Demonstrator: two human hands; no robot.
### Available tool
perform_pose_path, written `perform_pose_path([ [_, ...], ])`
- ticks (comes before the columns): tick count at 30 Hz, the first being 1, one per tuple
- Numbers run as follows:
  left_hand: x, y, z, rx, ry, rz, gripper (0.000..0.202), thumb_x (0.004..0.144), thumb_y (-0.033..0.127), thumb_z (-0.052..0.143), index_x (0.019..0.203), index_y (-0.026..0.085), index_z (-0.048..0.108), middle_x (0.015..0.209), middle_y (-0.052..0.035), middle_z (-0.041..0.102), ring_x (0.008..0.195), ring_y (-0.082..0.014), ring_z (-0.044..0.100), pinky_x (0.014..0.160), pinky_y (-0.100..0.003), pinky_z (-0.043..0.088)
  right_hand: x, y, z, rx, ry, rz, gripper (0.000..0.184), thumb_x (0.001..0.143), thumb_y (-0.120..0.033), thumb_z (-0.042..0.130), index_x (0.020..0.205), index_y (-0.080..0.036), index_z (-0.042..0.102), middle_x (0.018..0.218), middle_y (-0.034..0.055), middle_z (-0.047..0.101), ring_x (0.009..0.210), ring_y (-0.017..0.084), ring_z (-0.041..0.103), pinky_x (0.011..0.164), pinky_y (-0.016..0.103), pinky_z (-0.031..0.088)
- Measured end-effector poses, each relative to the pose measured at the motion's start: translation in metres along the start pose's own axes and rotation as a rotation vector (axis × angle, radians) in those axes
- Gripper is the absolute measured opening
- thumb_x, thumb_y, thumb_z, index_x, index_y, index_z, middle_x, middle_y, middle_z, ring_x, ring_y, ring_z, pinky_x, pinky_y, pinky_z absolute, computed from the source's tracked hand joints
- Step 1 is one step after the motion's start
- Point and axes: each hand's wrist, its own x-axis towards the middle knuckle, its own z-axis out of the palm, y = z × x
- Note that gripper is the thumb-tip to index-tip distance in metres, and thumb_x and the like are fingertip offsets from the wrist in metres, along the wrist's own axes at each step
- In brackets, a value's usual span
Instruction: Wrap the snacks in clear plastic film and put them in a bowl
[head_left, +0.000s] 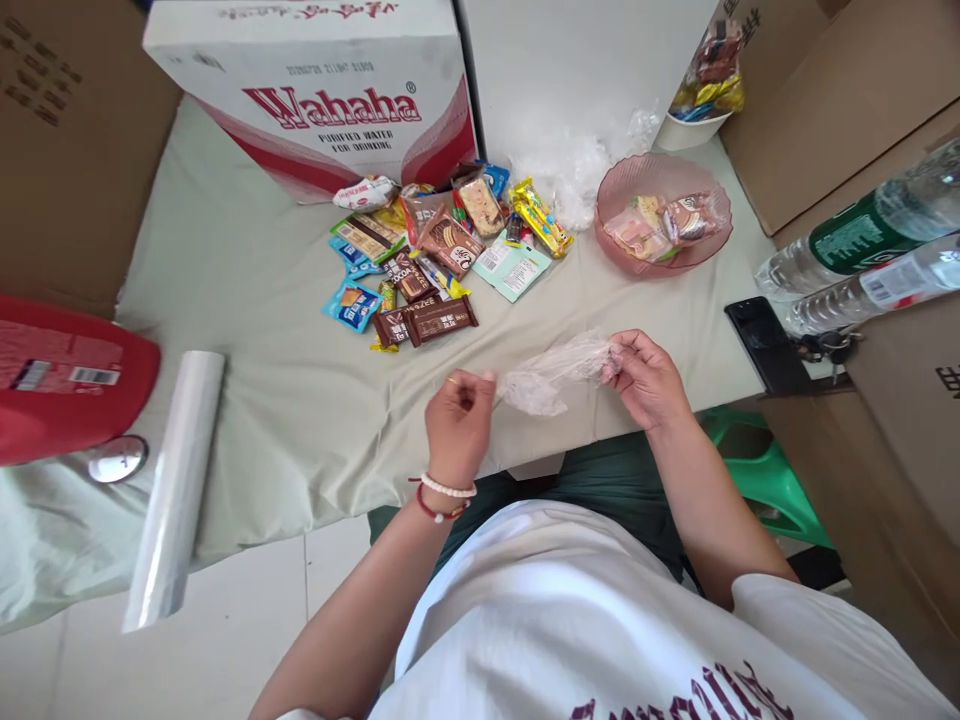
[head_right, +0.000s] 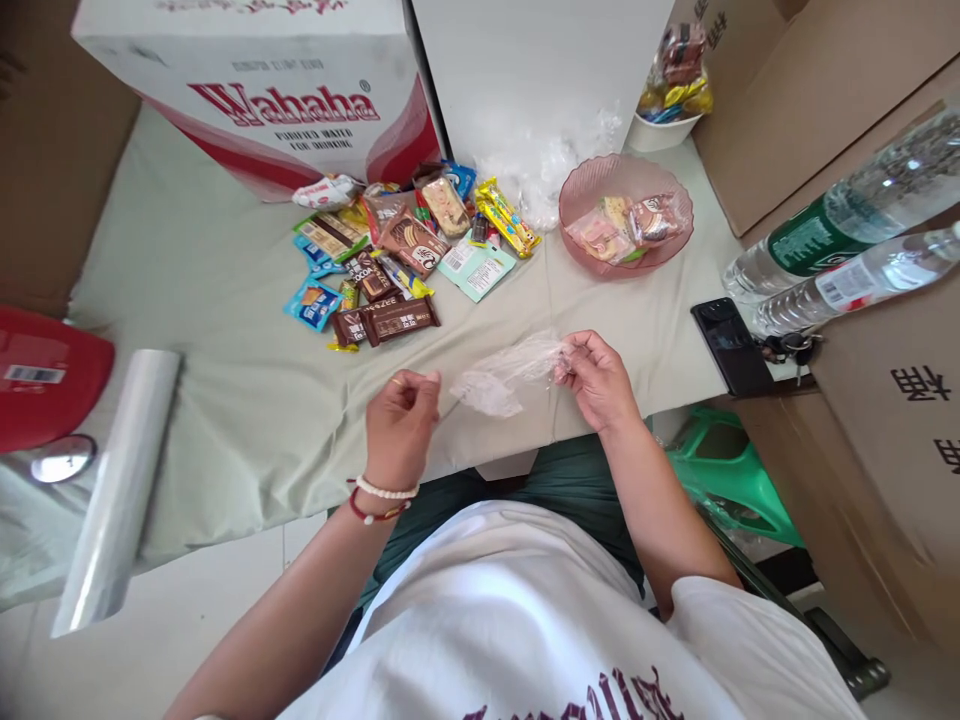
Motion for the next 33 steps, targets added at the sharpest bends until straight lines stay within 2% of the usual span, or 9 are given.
perform_pose_path([
  [4,-0.002,0.012,0.022,0.483,-0.234,0.089,0.052,0.097,0.059,0.052,0.061,0.023,0.049,0.059,-0.0011,0.055,0.061,-0.018,0.054,0.062,-0.031,0.031,-0.008,0.007,0.008,0.011,-0.004,0.029,0.04,0.067,-0.045,0.093,0.083,-0.023,0.064,0.069,-0.0059,0.059,0.058,0.008,0.054,0.059,0.022,0.049],
  [9,0.007,0.002,0.04,0.774,-0.304,0.069,0.03,0.092,0.048,0.062,0.076,0.023,0.065,0.076,-0.0087,0.072,0.076,-0.0267,0.067,0.065,-0.033,0.038,-0.014,0.013,0.005,-0.053,0.015,0.021,0.041,0.068,-0.049,0.092,0.085,-0.023,0.065,0.071,-0.0045,0.061,0.06,0.009,0.055,0.059,0.022,0.05],
  [13,0.004,-0.01,0.026,0.45,-0.349,0.059,0.017,0.089,0.035,0.062,0.08,0.022,0.066,0.073,-0.0036,0.07,0.069,-0.0199,0.063,0.065,-0.03,0.04,-0.013,0.012,-0.007,-0.089,0.06,-0.01,0.039,0.069,-0.047,0.091,0.084,-0.023,0.064,0.069,-0.0045,0.059,0.06,0.009,0.054,0.059,0.022,0.051],
  [18,0.0,-0.016,-0.019,-0.207,-0.413,-0.046,0.036,0.079,0.054,0.076,0.08,0.02,0.064,0.063,0.0041,0.056,0.054,-0.0095,0.046,0.055,-0.024,0.037,-0.006,0.0,-0.022,-0.096,0.117,-0.041,0.039,0.067,-0.044,0.093,0.084,-0.023,0.065,0.072,-0.0043,0.059,0.061,0.008,0.054,0.058,0.021,0.052],
  [22,0.0,-0.03,-0.063,-0.225,-0.287,-0.082,0.04,0.073,0.054,0.081,0.085,0.019,0.066,0.061,0.0058,0.053,0.053,-0.0084,0.042,0.054,-0.023,0.035,0.004,-0.008,-0.027,-0.144,0.104,0.002,0.04,0.063,-0.043,0.095,0.084,-0.022,0.068,0.076,-0.003,0.064,0.06,0.007,0.056,0.055,0.019,0.052],
  [27,-0.006,-0.053,-0.099,0.112,-0.045,-0.1,0.027,0.078,0.044,0.071,0.089,0.02,0.066,0.073,0.0022,0.059,0.062,-0.0128,0.051,0.061,-0.027,0.043,0.009,-0.004,-0.011,-0.246,0.066,0.034,0.039,0.062,-0.043,0.093,0.083,-0.021,0.068,0.076,-0.0026,0.064,0.06,0.008,0.058,0.049,0.017,0.051],
  [29,-0.012,-0.051,-0.101,0.277,0.167,0.03,0.022,0.08,0.036,0.066,0.096,0.021,0.065,0.09,-0.0029,0.063,0.075,-0.017,0.058,0.071,-0.032,0.049,0.009,-0.002,-0.001,-0.3,0.052,0.034,0.038,0.063,-0.043,0.092,0.082,-0.021,0.068,0.072,-0.003,0.062,0.06,0.008,0.058,0.047,0.017,0.049],
  [31,-0.022,-0.042,-0.094,0.383,0.354,0.277,0.025,0.081,0.031,0.064,0.104,0.02,0.063,0.107,-0.0094,0.062,0.096,-0.0235,0.062,0.085,-0.039,0.052,0.009,0.0,0.007,-0.342,0.044,0.017,0.037,0.065,-0.043,0.091,0.081,-0.021,0.067,0.069,-0.0032,0.06,0.057,0.009,0.056,0.043,0.016,0.046],
  [33,-0.033,-0.028,-0.078,0.43,0.371,0.539,0.033,0.084,0.032,0.067,0.114,0.019,0.061,0.118,-0.0147,0.06,0.115,-0.0298,0.06,0.1,-0.046,0.049,0.009,-0.001,0.015,-0.36,0.036,-0.005,0.036,0.067,-0.044,0.091,0.08,-0.021,0.066,0.067,-0.0032,0.06,0.053,0.008,0.053,0.039,0.016,0.042],
])
